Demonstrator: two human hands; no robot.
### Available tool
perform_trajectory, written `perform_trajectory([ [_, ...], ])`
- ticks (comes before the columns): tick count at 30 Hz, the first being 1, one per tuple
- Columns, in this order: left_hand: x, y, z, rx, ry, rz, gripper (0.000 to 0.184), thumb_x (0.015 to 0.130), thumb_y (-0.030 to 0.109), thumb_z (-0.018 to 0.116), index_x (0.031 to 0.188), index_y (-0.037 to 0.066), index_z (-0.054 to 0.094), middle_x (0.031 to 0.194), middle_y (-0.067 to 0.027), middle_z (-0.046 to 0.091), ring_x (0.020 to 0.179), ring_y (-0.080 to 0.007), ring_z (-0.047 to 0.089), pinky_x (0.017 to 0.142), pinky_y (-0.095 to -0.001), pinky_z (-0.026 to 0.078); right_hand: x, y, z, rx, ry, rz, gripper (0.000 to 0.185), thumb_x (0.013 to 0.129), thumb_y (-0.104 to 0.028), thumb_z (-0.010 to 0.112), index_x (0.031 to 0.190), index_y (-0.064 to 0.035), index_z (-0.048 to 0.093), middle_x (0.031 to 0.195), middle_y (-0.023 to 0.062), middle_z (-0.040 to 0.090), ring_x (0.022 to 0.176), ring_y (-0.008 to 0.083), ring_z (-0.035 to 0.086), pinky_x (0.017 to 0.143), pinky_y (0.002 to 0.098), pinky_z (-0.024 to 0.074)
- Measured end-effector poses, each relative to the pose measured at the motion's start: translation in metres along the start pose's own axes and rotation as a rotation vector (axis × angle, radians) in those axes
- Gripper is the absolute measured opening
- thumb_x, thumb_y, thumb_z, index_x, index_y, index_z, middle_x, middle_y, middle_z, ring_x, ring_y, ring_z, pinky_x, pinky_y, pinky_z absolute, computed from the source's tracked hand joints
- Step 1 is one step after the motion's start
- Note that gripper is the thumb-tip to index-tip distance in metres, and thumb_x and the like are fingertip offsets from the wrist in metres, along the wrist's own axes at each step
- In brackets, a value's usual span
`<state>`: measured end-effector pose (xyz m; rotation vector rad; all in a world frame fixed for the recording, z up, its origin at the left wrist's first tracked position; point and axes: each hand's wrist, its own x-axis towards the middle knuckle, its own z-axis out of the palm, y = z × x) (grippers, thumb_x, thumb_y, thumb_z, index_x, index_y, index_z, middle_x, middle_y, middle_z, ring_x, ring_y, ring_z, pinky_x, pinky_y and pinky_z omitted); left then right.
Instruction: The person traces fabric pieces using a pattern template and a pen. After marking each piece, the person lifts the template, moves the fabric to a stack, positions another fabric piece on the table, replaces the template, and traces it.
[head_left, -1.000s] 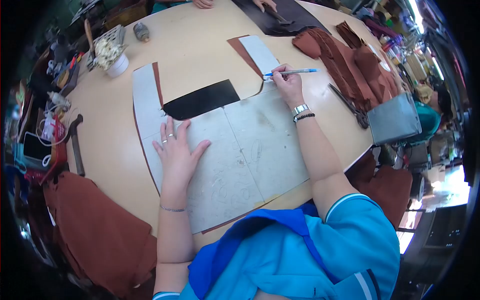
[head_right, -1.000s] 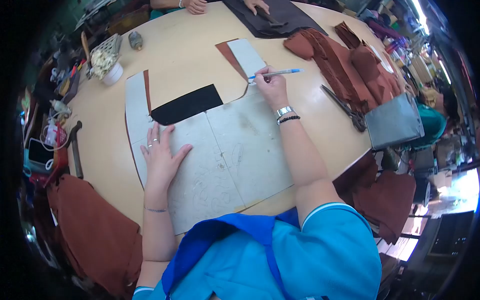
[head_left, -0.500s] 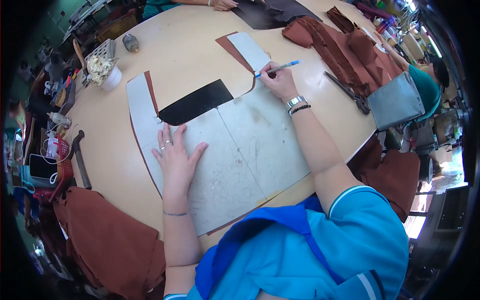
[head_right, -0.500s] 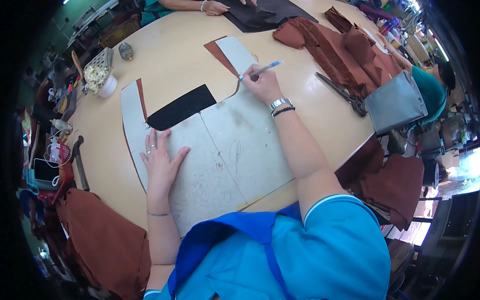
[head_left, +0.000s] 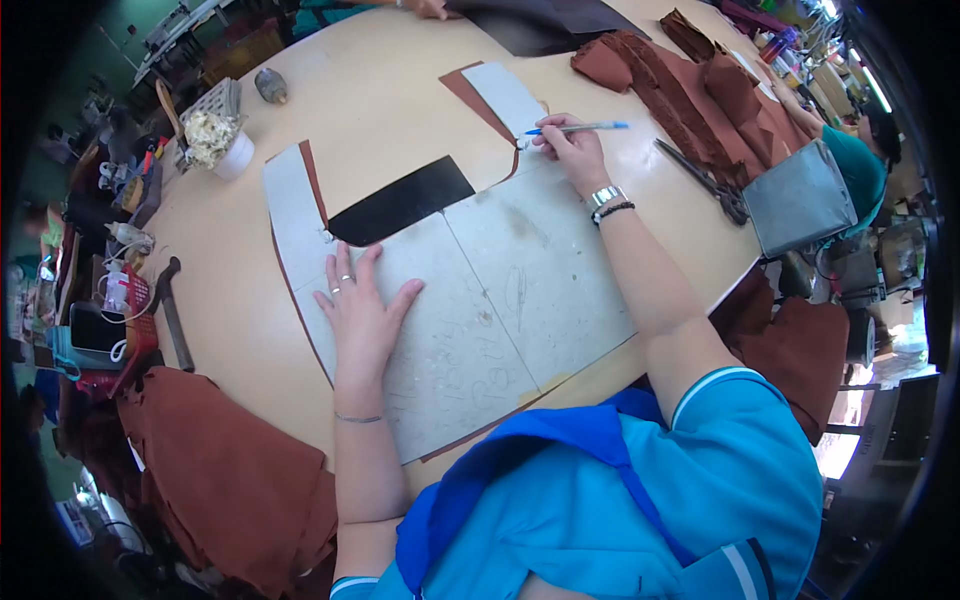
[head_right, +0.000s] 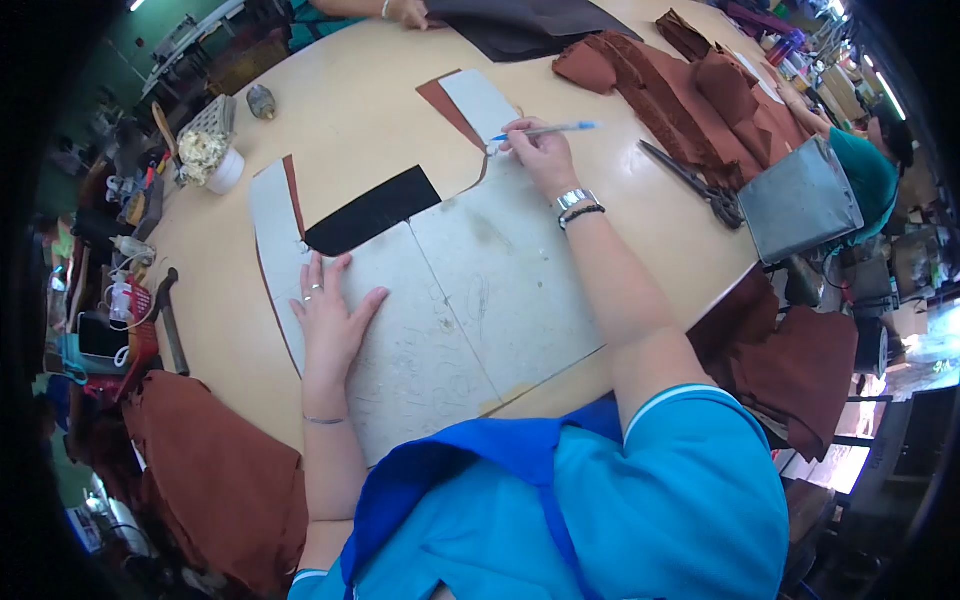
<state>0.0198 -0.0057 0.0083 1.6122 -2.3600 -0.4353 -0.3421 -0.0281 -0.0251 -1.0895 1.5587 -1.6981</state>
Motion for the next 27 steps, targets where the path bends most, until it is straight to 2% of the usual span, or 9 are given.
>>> perform_trajectory([
  [3, 0.001, 0.001, 0.000, 0.014, -0.012, 0.005, 0.069, 0.083, 0.050, 0.068, 0.138, 0.014, 0.046, 0.154, -0.0231, 0.026, 0.145, -0.0396, 0.021, 0.110, -0.0682, 0.017, -0.028, -0.026, -0.018, -0.163, 0.018, -0.015, 0.015, 0.093, -0.015, 0.060, 0.102, -0.0037, 0.064, 0.085, 0.0068, 0.069, 0.076, 0.0116, 0.061, 0.071, 0.0271, 0.0492],
  [7, -0.004, 0.008, -0.008, 0.040, -0.069, 0.019, 0.070, 0.084, 0.050, 0.067, 0.141, 0.013, 0.047, 0.154, -0.0238, 0.027, 0.144, -0.0401, 0.023, 0.111, -0.0656, 0.020, -0.093, -0.032, -0.070, -0.943, -0.081, -0.278, 0.018, 0.090, -0.017, 0.065, 0.105, -0.0065, 0.063, 0.084, 0.0160, 0.064, 0.083, 0.0228, 0.061, 0.077, 0.0340, 0.0501],
  [9, -0.007, 0.007, -0.008, 0.031, -0.085, 0.049, 0.068, 0.085, 0.048, 0.066, 0.140, 0.013, 0.048, 0.153, -0.0238, 0.028, 0.144, -0.0402, 0.023, 0.111, -0.0641, 0.021, -0.129, -0.043, -0.087, -0.943, -0.092, -0.274, 0.026, 0.086, -0.017, 0.070, 0.107, -0.0064, 0.062, 0.087, 0.0146, 0.063, 0.079, 0.0237, 0.060, 0.076, 0.0349, 0.0499],
  [12, -0.019, 0.003, 0.000, -0.050, -0.116, 0.105, 0.061, 0.088, 0.046, 0.064, 0.139, 0.015, 0.050, 0.153, -0.0227, 0.030, 0.144, -0.0398, 0.024, 0.112, -0.0611, 0.023, -0.153, -0.053, -0.101, -0.863, -0.088, -0.128, 0.031, 0.084, -0.018, 0.073, 0.109, -0.0034, 0.062, 0.089, 0.0104, 0.063, 0.078, 0.0201, 0.059, 0.074, 0.0331, 0.0497],
  [15, -0.033, -0.021, 0.000, -0.372, -0.217, 0.208, 0.064, 0.089, 0.045, 0.063, 0.143, 0.016, 0.045, 0.154, -0.0225, 0.028, 0.144, -0.0388, 0.023, 0.113, -0.0608, 0.022, -0.144, -0.030, -0.112, -0.273, 0.061, 0.045, 0.034, 0.084, -0.017, 0.074, 0.110, 0.0008, 0.061, 0.093, 0.0062, 0.065, 0.081, 0.0154, 0.059, 0.075, 0.0290, 0.0500],
  [18, -0.064, -0.015, -0.010, -0.032, 0.067, -0.018, 0.072, 0.089, 0.046, 0.062, 0.148, 0.013, 0.036, 0.155, -0.0225, 0.026, 0.145, -0.0377, 0.021, 0.113, -0.0612, 0.018, -0.137, -0.056, -0.122, 0.104, 0.064, 0.385, 0.037, 0.083, -0.014, 0.076, 0.112, 0.0034, 0.060, 0.101, 0.0058, 0.066, 0.087, 0.0118, 0.060, 0.079, 0.0256, 0.0500],
  [21, -0.080, -0.026, 0.002, 0.099, 0.115, -0.187, 0.081, 0.089, 0.051, 0.060, 0.150, 0.008, 0.028, 0.156, -0.0219, 0.024, 0.146, -0.0367, 0.018, 0.113, -0.0625, 0.015, -0.140, -0.080, -0.113, 0.131, -0.121, 0.502, 0.040, 0.083, -0.011, 0.075, 0.117, 0.0035, 0.058, 0.106, 0.0092, 0.067, 0.091, 0.0138, 0.062, 0.083, 0.0262, 0.0500],
  [24, -0.079, -0.024, 0.006, 0.088, 0.110, -0.230, 0.086, 0.090, 0.057, 0.055, 0.151, 0.004, 0.025, 0.157, -0.0213, 0.022, 0.147, -0.0364, 0.017, 0.115, -0.0611, 0.012, -0.154, -0.086, -0.108, -0.270, -0.298, 0.131, 0.042, 0.086, -0.011, 0.072, 0.121, 0.0049, 0.056, 0.109, 0.0113, 0.067, 0.096, 0.0169, 0.063, 0.086, 0.0281, 0.0494],
  [27, -0.077, -0.031, 0.009, -0.034, 0.132, -0.253, 0.083, 0.094, 0.058, 0.046, 0.153, 0.006, 0.021, 0.158, -0.0212, 0.020, 0.147, -0.0361, 0.016, 0.115, -0.0603, 0.010, -0.165, -0.104, -0.101, -0.287, -0.247, 0.021, 0.041, 0.087, -0.011, 0.070, 0.123, 0.0044, 0.056, 0.111, 0.0120, 0.066, 0.100, 0.0186, 0.062, 0.089, 0.0295, 0.0482],
])
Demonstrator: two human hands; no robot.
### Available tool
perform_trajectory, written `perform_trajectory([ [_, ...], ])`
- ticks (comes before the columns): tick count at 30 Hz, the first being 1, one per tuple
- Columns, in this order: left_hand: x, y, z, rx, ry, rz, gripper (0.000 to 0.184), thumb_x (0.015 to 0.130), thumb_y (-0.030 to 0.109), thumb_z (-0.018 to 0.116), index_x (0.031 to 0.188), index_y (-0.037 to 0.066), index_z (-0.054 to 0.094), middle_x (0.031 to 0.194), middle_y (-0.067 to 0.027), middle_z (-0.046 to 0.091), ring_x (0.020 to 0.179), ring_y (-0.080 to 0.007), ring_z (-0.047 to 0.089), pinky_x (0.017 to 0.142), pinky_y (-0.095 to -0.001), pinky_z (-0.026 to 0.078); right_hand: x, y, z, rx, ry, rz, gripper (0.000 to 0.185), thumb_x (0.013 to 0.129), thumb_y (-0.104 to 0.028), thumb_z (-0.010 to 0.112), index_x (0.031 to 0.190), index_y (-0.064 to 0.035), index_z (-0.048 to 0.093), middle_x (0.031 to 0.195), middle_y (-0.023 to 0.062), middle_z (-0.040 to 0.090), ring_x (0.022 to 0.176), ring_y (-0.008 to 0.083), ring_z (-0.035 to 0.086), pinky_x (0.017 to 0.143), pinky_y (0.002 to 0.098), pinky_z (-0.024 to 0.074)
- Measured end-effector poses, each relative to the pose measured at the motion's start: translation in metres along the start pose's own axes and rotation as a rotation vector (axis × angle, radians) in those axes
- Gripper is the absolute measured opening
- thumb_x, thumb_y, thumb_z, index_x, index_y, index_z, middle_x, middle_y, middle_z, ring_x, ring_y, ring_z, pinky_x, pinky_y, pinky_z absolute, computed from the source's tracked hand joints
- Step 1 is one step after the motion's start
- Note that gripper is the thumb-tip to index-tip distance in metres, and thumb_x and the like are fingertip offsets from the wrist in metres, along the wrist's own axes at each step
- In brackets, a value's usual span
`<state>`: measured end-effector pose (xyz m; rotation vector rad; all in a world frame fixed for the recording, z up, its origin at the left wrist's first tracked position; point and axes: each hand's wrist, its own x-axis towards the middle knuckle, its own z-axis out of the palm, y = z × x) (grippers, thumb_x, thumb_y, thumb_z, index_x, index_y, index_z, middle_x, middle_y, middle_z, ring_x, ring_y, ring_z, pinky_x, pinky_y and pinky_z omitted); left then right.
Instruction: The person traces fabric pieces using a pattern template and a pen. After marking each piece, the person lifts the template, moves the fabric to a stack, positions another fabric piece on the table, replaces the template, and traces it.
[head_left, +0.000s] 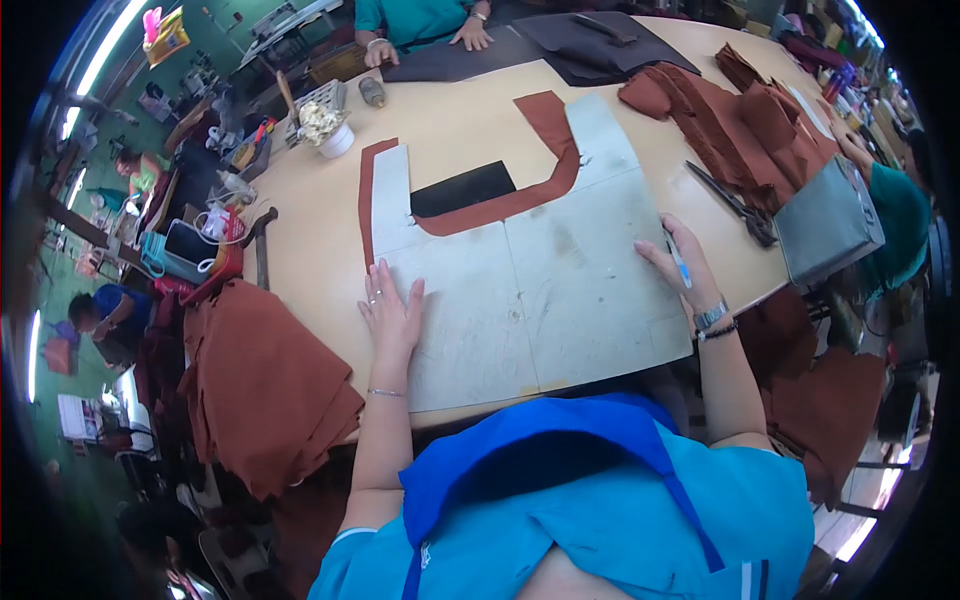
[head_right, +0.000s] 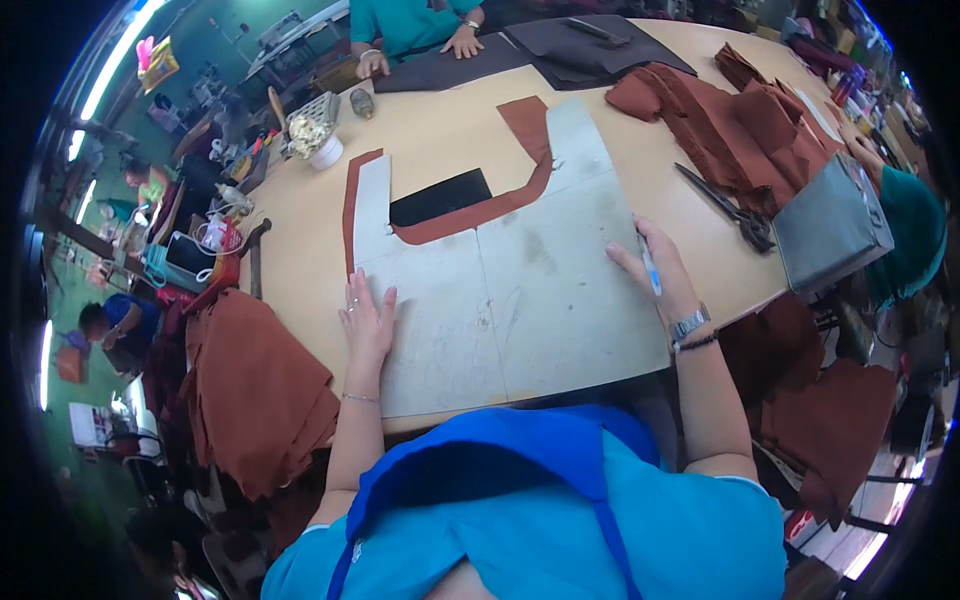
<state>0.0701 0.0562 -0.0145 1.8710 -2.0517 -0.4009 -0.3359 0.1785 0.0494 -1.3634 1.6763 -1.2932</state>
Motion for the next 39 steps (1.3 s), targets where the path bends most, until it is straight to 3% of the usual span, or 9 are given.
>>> perform_trajectory([
  [6, 0.010, -0.013, 0.009, -0.246, 0.043, -0.073, 0.075, 0.099, 0.054, 0.035, 0.153, 0.005, 0.019, 0.158, -0.0216, 0.020, 0.147, -0.0366, 0.015, 0.115, -0.0613, 0.006, -0.008, 0.006, -0.025, -0.300, 0.219, -0.191, 0.035, 0.089, -0.013, 0.067, 0.120, 0.0011, 0.059, 0.109, 0.0073, 0.067, 0.099, 0.0150, 0.060, 0.088, 0.0292, 0.0475],
  [15, 0.009, -0.003, 0.008, 0.134, 0.110, -0.254, 0.076, 0.091, 0.055, 0.053, 0.148, 0.009, 0.034, 0.157, -0.0188, 0.022, 0.147, -0.0360, 0.015, 0.110, -0.0697, 0.012, 0.001, 0.030, -0.146, 0.238, 0.692, -0.155, 0.048, 0.091, -0.025, 0.069, 0.129, -0.0003, 0.053, 0.114, 0.0102, 0.064, 0.101, 0.0157, 0.059, 0.085, 0.0293, 0.0486],
  [17, 0.005, -0.009, 0.013, 0.114, 0.257, -0.163, 0.060, 0.090, 0.049, 0.060, 0.135, 0.010, 0.050, 0.147, -0.0164, 0.041, 0.142, -0.0286, 0.030, 0.102, -0.0741, 0.020, 0.012, 0.059, -0.167, -0.289, 0.947, -0.252, 0.056, 0.091, -0.026, 0.069, 0.134, 0.0008, 0.047, 0.123, 0.0151, 0.060, 0.105, 0.0223, 0.060, 0.087, 0.0333, 0.0484],
  [20, 0.005, -0.004, -0.002, 0.035, 0.189, -0.148, 0.047, 0.092, 0.044, 0.059, 0.123, 0.008, 0.056, 0.130, -0.0150, 0.056, 0.131, -0.0256, 0.045, 0.100, -0.0625, 0.032, 0.006, 0.037, -0.135, -0.833, 1.135, -0.241, 0.065, 0.090, -0.023, 0.070, 0.140, 0.0057, 0.039, 0.141, 0.0264, 0.046, 0.127, 0.0377, 0.048, 0.107, 0.0434, 0.0376],
  [24, 0.011, -0.040, -0.016, -0.551, 0.273, -0.207, 0.030, 0.097, 0.031, 0.054, 0.115, 0.008, 0.055, 0.103, -0.0198, 0.065, 0.101, -0.0371, 0.062, 0.093, -0.0477, 0.044, 0.033, 0.075, -0.060, -0.535, 0.622, -0.424, 0.052, 0.094, -0.017, 0.064, 0.138, 0.0035, 0.045, 0.139, 0.0204, 0.051, 0.131, 0.0298, 0.047, 0.110, 0.0383, 0.0349],
  [28, -0.003, -0.136, -0.073, -0.707, 0.732, -0.165, 0.033, 0.098, 0.028, 0.052, 0.111, -0.003, 0.052, 0.107, -0.0200, 0.064, 0.102, -0.0266, 0.060, 0.089, -0.0411, 0.047, 0.036, 0.069, 0.059, -0.544, 0.065, -0.413, 0.042, 0.094, -0.012, 0.063, 0.133, -0.0004, 0.053, 0.139, 0.0163, 0.052, 0.134, 0.0258, 0.045, 0.112, 0.0379, 0.0333],
  [33, -0.153, -0.253, -0.213, -0.781, 1.114, -0.345, 0.027, 0.096, 0.024, 0.057, 0.110, 0.001, 0.055, 0.104, -0.0075, 0.059, 0.095, -0.0188, 0.054, 0.087, -0.0354, 0.046, 0.027, 0.055, 0.066, -0.470, -0.129, -0.278, 0.041, 0.093, -0.008, 0.064, 0.131, 0.0001, 0.054, 0.138, 0.0167, 0.053, 0.132, 0.0273, 0.046, 0.111, 0.0386, 0.0360],
  [34, -0.199, -0.261, -0.235, -0.992, 1.121, -0.382, 0.026, 0.098, 0.022, 0.055, 0.113, 0.001, 0.056, 0.108, -0.0088, 0.061, 0.097, -0.0186, 0.058, 0.087, -0.0342, 0.048, 0.028, 0.057, 0.064, -0.518, -0.157, -0.289, 0.040, 0.093, -0.008, 0.063, 0.131, 0.0001, 0.054, 0.137, 0.0167, 0.054, 0.131, 0.0276, 0.047, 0.110, 0.0387, 0.0365],
  [39, -0.387, -0.294, -0.243, -0.623, 1.566, -0.770, 0.034, 0.099, 0.018, 0.047, 0.122, -0.006, 0.056, 0.119, -0.0163, 0.063, 0.104, -0.0263, 0.063, 0.089, -0.0383, 0.052, 0.029, 0.065, 0.060, -0.474, -0.180, -0.270, 0.039, 0.092, -0.007, 0.063, 0.129, 0.0038, 0.054, 0.136, 0.0185, 0.054, 0.129, 0.0281, 0.049, 0.111, 0.0382, 0.0369],
])
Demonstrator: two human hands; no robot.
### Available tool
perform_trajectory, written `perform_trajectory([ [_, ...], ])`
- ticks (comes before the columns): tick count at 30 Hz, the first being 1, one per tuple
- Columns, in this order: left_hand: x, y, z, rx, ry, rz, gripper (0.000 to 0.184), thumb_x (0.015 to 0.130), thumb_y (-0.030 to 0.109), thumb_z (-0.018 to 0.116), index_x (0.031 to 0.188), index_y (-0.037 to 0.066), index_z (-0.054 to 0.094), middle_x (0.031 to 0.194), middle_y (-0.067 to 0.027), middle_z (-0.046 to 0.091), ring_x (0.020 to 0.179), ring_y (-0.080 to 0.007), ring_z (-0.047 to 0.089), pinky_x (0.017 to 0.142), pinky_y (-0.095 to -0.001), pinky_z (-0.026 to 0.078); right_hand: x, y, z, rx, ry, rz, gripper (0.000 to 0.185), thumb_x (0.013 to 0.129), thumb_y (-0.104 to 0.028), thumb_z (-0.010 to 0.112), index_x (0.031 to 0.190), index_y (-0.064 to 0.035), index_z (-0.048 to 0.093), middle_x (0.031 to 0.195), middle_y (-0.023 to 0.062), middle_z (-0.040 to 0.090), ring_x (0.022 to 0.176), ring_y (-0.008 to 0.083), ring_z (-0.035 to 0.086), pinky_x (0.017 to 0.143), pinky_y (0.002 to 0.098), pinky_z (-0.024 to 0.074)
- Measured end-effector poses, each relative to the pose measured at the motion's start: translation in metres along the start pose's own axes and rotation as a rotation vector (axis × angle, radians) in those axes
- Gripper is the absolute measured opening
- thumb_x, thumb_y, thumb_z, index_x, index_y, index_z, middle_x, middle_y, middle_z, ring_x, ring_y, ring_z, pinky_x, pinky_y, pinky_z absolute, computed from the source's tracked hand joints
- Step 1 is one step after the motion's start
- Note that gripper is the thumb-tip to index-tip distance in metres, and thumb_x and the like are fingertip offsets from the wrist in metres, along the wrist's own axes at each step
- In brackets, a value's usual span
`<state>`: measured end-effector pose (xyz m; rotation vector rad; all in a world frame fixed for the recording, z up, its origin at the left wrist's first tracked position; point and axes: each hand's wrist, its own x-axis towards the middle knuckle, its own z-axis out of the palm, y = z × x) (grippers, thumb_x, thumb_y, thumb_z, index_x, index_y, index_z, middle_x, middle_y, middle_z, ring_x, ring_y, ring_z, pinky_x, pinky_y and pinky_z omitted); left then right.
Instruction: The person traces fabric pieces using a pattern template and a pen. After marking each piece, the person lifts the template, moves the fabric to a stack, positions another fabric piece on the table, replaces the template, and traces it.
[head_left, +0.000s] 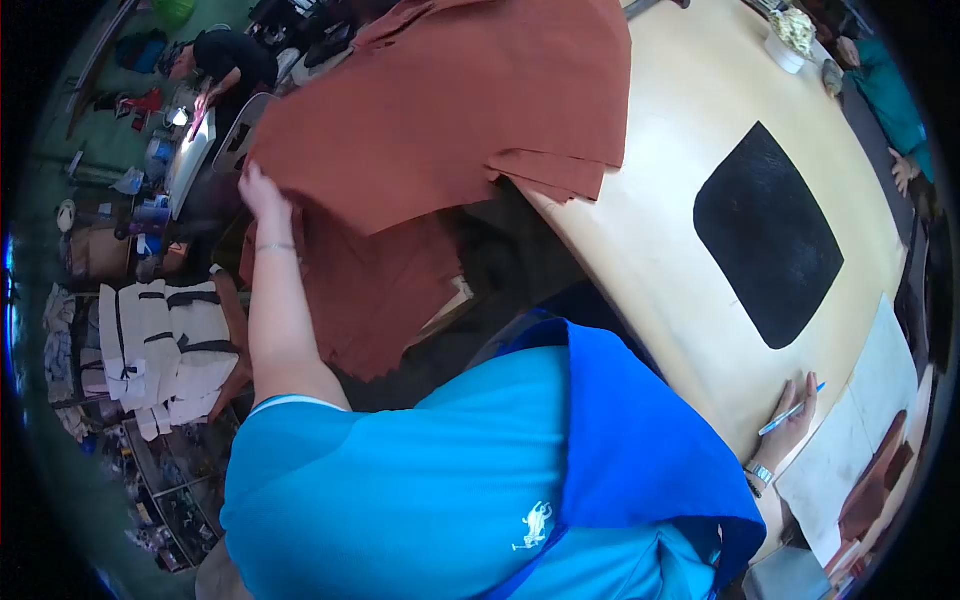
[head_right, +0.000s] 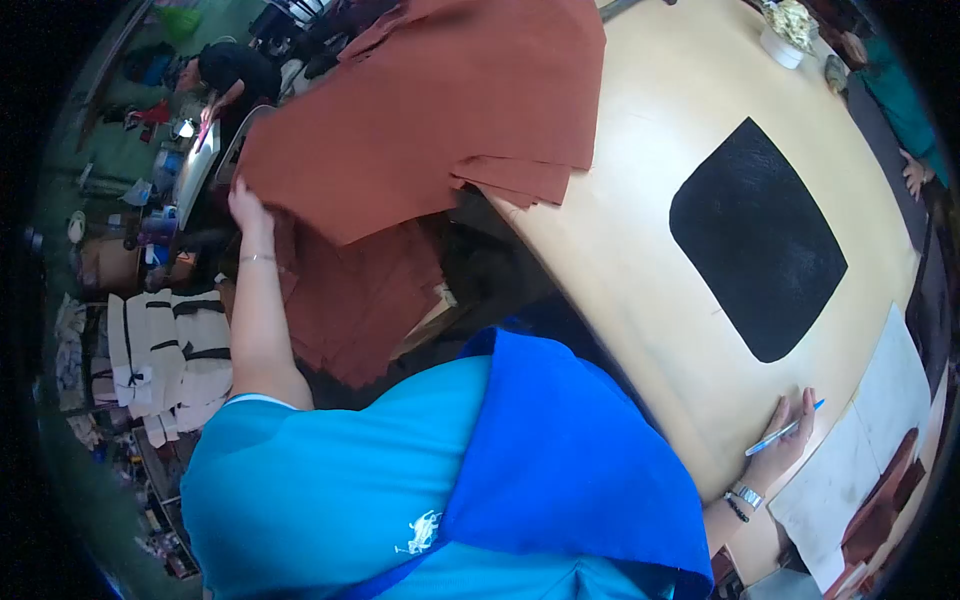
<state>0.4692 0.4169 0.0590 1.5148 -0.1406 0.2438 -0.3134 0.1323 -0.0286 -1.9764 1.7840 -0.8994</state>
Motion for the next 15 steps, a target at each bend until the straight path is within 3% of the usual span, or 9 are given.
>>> perform_trajectory([
  [4, 0.019, -0.045, -0.136, 0.355, 0.358, 0.078, 0.036, 0.098, 0.017, 0.050, 0.121, -0.010, 0.054, 0.120, -0.0208, 0.062, 0.105, -0.0288, 0.062, 0.091, -0.0382, 0.050, 0.000, 0.008, 0.004, 0.069, 0.010, -0.008, 0.041, 0.094, -0.011, 0.062, 0.131, 0.0035, 0.053, 0.136, 0.0166, 0.055, 0.128, 0.0253, 0.049, 0.111, 0.0352, 0.0349],
  [5, 0.014, -0.049, -0.166, 0.548, 0.342, 0.102, 0.036, 0.098, 0.017, 0.050, 0.122, -0.010, 0.054, 0.121, -0.0223, 0.061, 0.105, -0.0300, 0.062, 0.090, -0.0387, 0.050, 0.000, 0.006, 0.003, 0.030, 0.005, -0.011, 0.040, 0.094, -0.010, 0.062, 0.131, 0.0035, 0.053, 0.136, 0.0167, 0.055, 0.129, 0.0253, 0.049, 0.111, 0.0353, 0.0349],
  [7, 0.014, -0.060, -0.219, 0.938, 0.349, -0.031, 0.044, 0.094, 0.029, 0.054, 0.122, -0.005, 0.057, 0.127, -0.0259, 0.057, 0.112, -0.0387, 0.059, 0.095, -0.0434, 0.047, 0.000, 0.003, 0.002, -0.004, 0.006, -0.015, 0.040, 0.094, -0.010, 0.063, 0.130, 0.0031, 0.054, 0.136, 0.0172, 0.055, 0.129, 0.0262, 0.049, 0.111, 0.0364, 0.0357],
  [8, 0.018, -0.070, -0.237, 1.198, 0.343, -0.170, 0.048, 0.092, 0.034, 0.055, 0.125, -0.001, 0.056, 0.138, -0.0266, 0.046, 0.127, -0.0407, 0.047, 0.102, -0.0465, 0.043, 0.000, 0.003, 0.001, -0.001, 0.012, -0.018, 0.039, 0.093, -0.009, 0.063, 0.129, 0.0028, 0.054, 0.136, 0.0178, 0.054, 0.129, 0.0271, 0.049, 0.111, 0.0374, 0.0365],
  [9, -0.018, -0.055, -0.187, 1.244, 0.696, -0.341, 0.048, 0.093, 0.034, 0.056, 0.129, 0.002, 0.053, 0.145, -0.0256, 0.035, 0.137, -0.0397, 0.035, 0.107, -0.0475, 0.038, -0.001, 0.004, 0.001, 0.002, 0.020, -0.019, 0.039, 0.093, -0.008, 0.064, 0.129, 0.0025, 0.055, 0.136, 0.0184, 0.054, 0.129, 0.0279, 0.049, 0.110, 0.0384, 0.0374],
  [11, -0.056, -0.032, -0.127, 1.399, 0.440, -0.161, 0.049, 0.092, 0.032, 0.058, 0.132, 0.004, 0.050, 0.145, -0.0253, 0.034, 0.138, -0.0388, 0.031, 0.108, -0.0485, 0.035, -0.001, 0.005, 0.003, 0.042, 0.049, -0.029, 0.038, 0.092, -0.008, 0.064, 0.128, 0.0013, 0.056, 0.135, 0.0178, 0.055, 0.128, 0.0285, 0.050, 0.109, 0.0389, 0.0381],
  [13, -0.022, -0.079, -0.104, 1.327, -0.074, 0.380, 0.045, 0.092, 0.030, 0.061, 0.129, 0.006, 0.054, 0.144, -0.0256, 0.036, 0.135, -0.0382, 0.035, 0.108, -0.0477, 0.035, 0.000, 0.001, 0.001, -0.007, 0.043, -0.039, 0.038, 0.092, -0.007, 0.065, 0.128, 0.0010, 0.056, 0.134, 0.0175, 0.056, 0.127, 0.0287, 0.050, 0.109, 0.0394, 0.0385],
  [14, -0.033, -0.083, -0.056, 1.070, -0.203, 0.633, 0.040, 0.091, 0.029, 0.063, 0.125, 0.008, 0.058, 0.140, -0.0246, 0.042, 0.131, -0.0388, 0.040, 0.107, -0.0476, 0.035, -0.001, -0.001, 0.002, -0.020, 0.053, -0.048, 0.038, 0.091, -0.006, 0.065, 0.127, 0.0006, 0.056, 0.134, 0.0175, 0.056, 0.127, 0.0288, 0.050, 0.108, 0.0401, 0.0389],
  [15, -0.065, -0.052, 0.007, 0.903, -0.399, 0.682, 0.036, 0.090, 0.027, 0.064, 0.121, 0.010, 0.061, 0.134, -0.0238, 0.047, 0.126, -0.0390, 0.045, 0.107, -0.0474, 0.034, -0.002, -0.001, 0.002, -0.009, 0.054, -0.051, 0.038, 0.091, -0.005, 0.065, 0.127, 0.0006, 0.056, 0.134, 0.0175, 0.056, 0.128, 0.0290, 0.050, 0.108, 0.0403, 0.0390],
])
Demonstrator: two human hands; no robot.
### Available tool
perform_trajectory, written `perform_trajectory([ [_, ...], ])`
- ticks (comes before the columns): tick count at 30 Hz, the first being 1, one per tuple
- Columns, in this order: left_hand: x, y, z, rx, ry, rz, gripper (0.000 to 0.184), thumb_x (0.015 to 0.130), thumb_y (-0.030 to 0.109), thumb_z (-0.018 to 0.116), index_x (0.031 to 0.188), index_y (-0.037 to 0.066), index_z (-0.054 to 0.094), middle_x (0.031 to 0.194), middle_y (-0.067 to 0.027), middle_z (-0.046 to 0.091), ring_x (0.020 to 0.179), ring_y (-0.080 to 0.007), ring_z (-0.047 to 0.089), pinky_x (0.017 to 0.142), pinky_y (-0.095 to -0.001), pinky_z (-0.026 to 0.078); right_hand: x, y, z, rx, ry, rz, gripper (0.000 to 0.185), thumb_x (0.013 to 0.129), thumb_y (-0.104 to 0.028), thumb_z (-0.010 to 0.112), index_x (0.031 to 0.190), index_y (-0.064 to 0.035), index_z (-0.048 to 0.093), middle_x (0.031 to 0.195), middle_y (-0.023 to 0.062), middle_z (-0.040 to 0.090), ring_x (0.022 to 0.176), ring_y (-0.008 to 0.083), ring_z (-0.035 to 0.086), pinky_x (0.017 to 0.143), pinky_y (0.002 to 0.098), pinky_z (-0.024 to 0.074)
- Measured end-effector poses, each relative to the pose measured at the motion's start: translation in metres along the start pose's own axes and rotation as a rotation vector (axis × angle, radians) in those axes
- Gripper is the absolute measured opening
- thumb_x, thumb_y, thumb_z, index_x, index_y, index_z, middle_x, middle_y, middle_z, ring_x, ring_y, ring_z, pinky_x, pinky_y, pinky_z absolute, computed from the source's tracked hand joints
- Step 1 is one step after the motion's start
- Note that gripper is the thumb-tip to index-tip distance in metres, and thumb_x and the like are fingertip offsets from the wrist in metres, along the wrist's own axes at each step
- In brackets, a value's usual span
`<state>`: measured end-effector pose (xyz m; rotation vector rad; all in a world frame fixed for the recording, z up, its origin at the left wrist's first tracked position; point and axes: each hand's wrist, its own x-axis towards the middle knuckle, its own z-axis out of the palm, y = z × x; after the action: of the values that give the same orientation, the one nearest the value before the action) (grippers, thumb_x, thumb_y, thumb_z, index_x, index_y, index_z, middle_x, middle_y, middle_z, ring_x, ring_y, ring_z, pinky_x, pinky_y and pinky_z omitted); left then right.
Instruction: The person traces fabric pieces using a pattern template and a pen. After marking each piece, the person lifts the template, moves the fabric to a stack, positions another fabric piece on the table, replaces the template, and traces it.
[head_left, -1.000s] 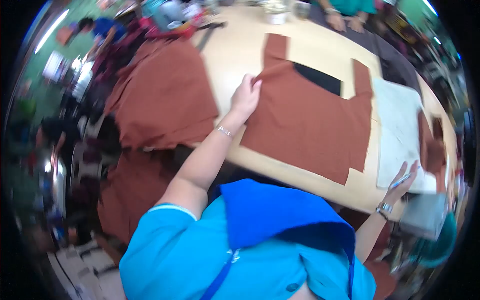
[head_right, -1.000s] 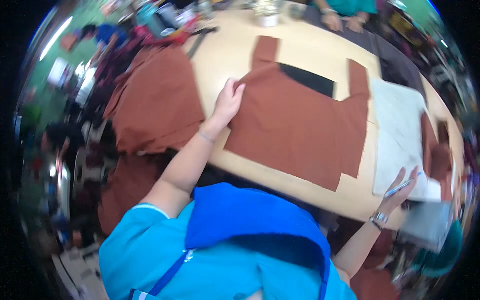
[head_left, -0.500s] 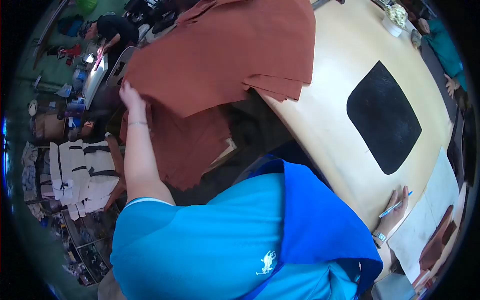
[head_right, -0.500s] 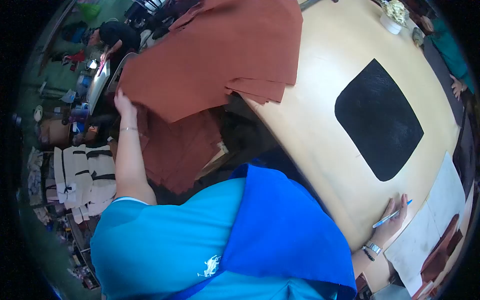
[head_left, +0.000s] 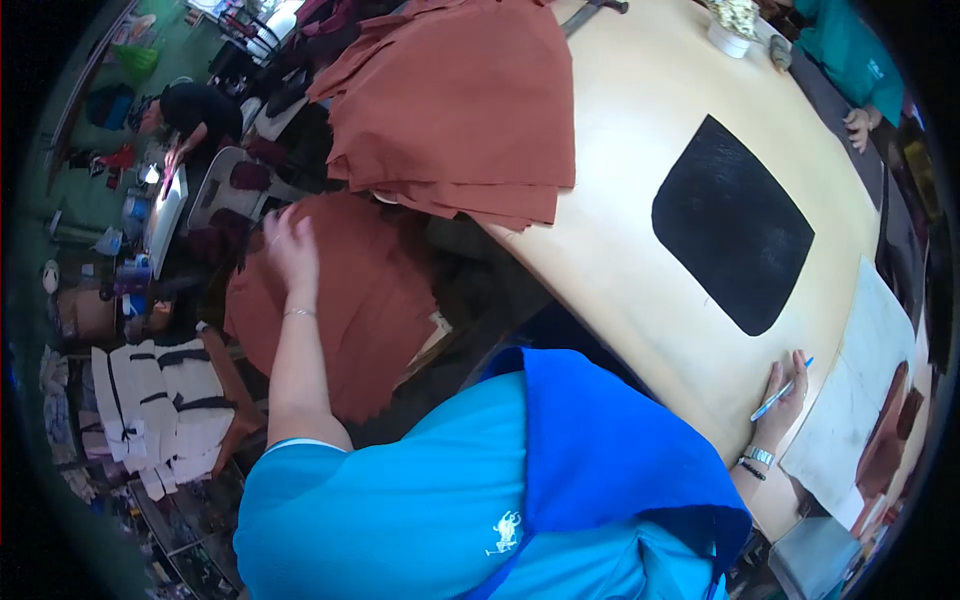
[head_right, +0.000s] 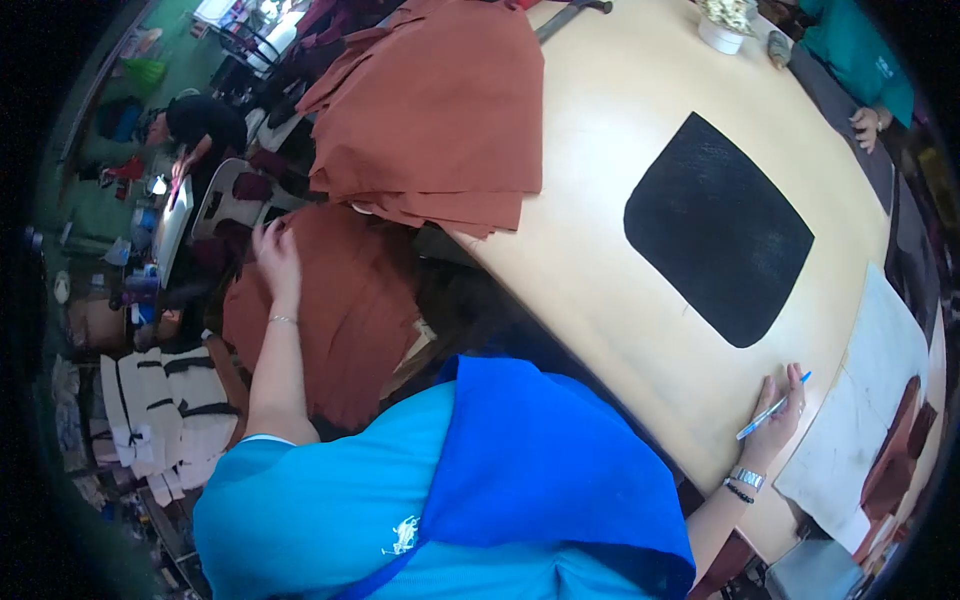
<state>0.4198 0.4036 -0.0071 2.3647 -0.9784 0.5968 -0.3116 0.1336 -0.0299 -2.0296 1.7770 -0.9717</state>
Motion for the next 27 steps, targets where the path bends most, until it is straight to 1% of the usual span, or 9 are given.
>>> perform_trajectory([
  [2, 0.029, 0.104, 0.016, -0.058, -0.125, 0.441, 0.039, 0.085, 0.029, 0.068, 0.120, 0.013, 0.061, 0.131, -0.0156, 0.053, 0.125, -0.0346, 0.048, 0.104, -0.0475, 0.037, -0.001, 0.001, 0.000, 0.021, 0.003, -0.011, 0.038, 0.090, -0.005, 0.065, 0.127, 0.0004, 0.056, 0.134, 0.0174, 0.056, 0.128, 0.0292, 0.050, 0.108, 0.0406, 0.0391],
  [4, 0.037, 0.167, 0.035, -0.073, -0.231, 0.702, 0.043, 0.082, 0.034, 0.071, 0.119, 0.015, 0.061, 0.130, -0.0098, 0.054, 0.124, -0.0311, 0.050, 0.102, -0.0477, 0.039, 0.000, -0.005, -0.001, 0.005, 0.003, 0.007, 0.037, 0.089, -0.004, 0.066, 0.125, 0.0001, 0.058, 0.133, 0.0176, 0.056, 0.127, 0.0300, 0.050, 0.108, 0.0407, 0.0389],
  [6, 0.037, 0.208, 0.051, -0.161, -0.329, 0.796, 0.042, 0.080, 0.038, 0.072, 0.115, 0.016, 0.063, 0.124, -0.0061, 0.058, 0.120, -0.0263, 0.053, 0.100, -0.0469, 0.040, 0.000, -0.003, -0.001, -0.021, 0.012, 0.008, 0.038, 0.088, -0.003, 0.067, 0.125, 0.0000, 0.058, 0.133, 0.0177, 0.057, 0.127, 0.0302, 0.050, 0.109, 0.0406, 0.0390],
  [8, 0.038, 0.215, 0.072, -0.214, -0.463, 0.796, 0.036, 0.080, 0.039, 0.073, 0.108, 0.016, 0.067, 0.116, -0.0036, 0.063, 0.113, -0.0230, 0.058, 0.097, -0.0453, 0.042, 0.000, -0.001, -0.002, -0.033, 0.025, -0.028, 0.039, 0.087, -0.001, 0.067, 0.124, -0.0004, 0.058, 0.133, 0.0181, 0.057, 0.126, 0.0301, 0.051, 0.108, 0.0402, 0.0392],
  [12, 0.042, 0.219, 0.086, -0.275, -0.367, 0.810, 0.020, 0.083, 0.030, 0.070, 0.095, 0.014, 0.071, 0.094, -0.0033, 0.068, 0.094, -0.0246, 0.065, 0.086, -0.0402, 0.049, -0.001, -0.012, -0.004, -0.008, 0.045, -0.018, 0.040, 0.084, -0.001, 0.070, 0.123, -0.0016, 0.060, 0.130, 0.0182, 0.059, 0.124, 0.0297, 0.052, 0.108, 0.0391, 0.0401],
  [18, 0.083, 0.237, 0.104, -0.516, -0.437, 0.201, 0.022, 0.094, 0.028, 0.059, 0.097, 0.007, 0.066, 0.087, -0.0143, 0.069, 0.081, -0.0359, 0.066, 0.071, -0.0417, 0.052, -0.001, -0.010, -0.003, 0.011, 0.073, -0.037, 0.043, 0.080, 0.000, 0.073, 0.121, -0.0026, 0.061, 0.127, 0.0172, 0.060, 0.121, 0.0303, 0.054, 0.104, 0.0398, 0.0442],
  [22, 0.145, 0.293, 0.088, -0.406, -0.106, 0.385, 0.025, 0.096, 0.033, 0.055, 0.103, 0.010, 0.064, 0.091, -0.0148, 0.069, 0.086, -0.0359, 0.067, 0.071, -0.0438, 0.051, -0.001, -0.010, -0.003, 0.015, 0.079, -0.023, 0.045, 0.080, 0.000, 0.073, 0.123, -0.0028, 0.059, 0.127, 0.0177, 0.060, 0.121, 0.0310, 0.054, 0.104, 0.0392, 0.0435],
  [25, 0.180, 0.357, 0.071, -0.376, -0.003, 0.606, 0.024, 0.096, 0.033, 0.056, 0.098, 0.012, 0.065, 0.091, -0.0117, 0.069, 0.084, -0.0339, 0.067, 0.068, -0.0428, 0.052, -0.003, -0.015, -0.003, 0.055, 0.135, -0.008, 0.043, 0.085, 0.001, 0.068, 0.126, -0.0023, 0.057, 0.131, 0.0158, 0.058, 0.120, 0.0289, 0.054, 0.105, 0.0377, 0.0423],
  [27, 0.190, 0.405, 0.054, -0.416, 0.080, 0.652, 0.022, 0.096, 0.033, 0.057, 0.096, 0.012, 0.066, 0.090, -0.0095, 0.070, 0.082, -0.0323, 0.067, 0.066, -0.0413, 0.052, 0.000, -0.001, 0.004, 0.674, 0.212, 0.274, 0.036, 0.092, -0.003, 0.061, 0.128, -0.0026, 0.057, 0.135, 0.0139, 0.055, 0.124, 0.0263, 0.052, 0.106, 0.0368, 0.0410],
])
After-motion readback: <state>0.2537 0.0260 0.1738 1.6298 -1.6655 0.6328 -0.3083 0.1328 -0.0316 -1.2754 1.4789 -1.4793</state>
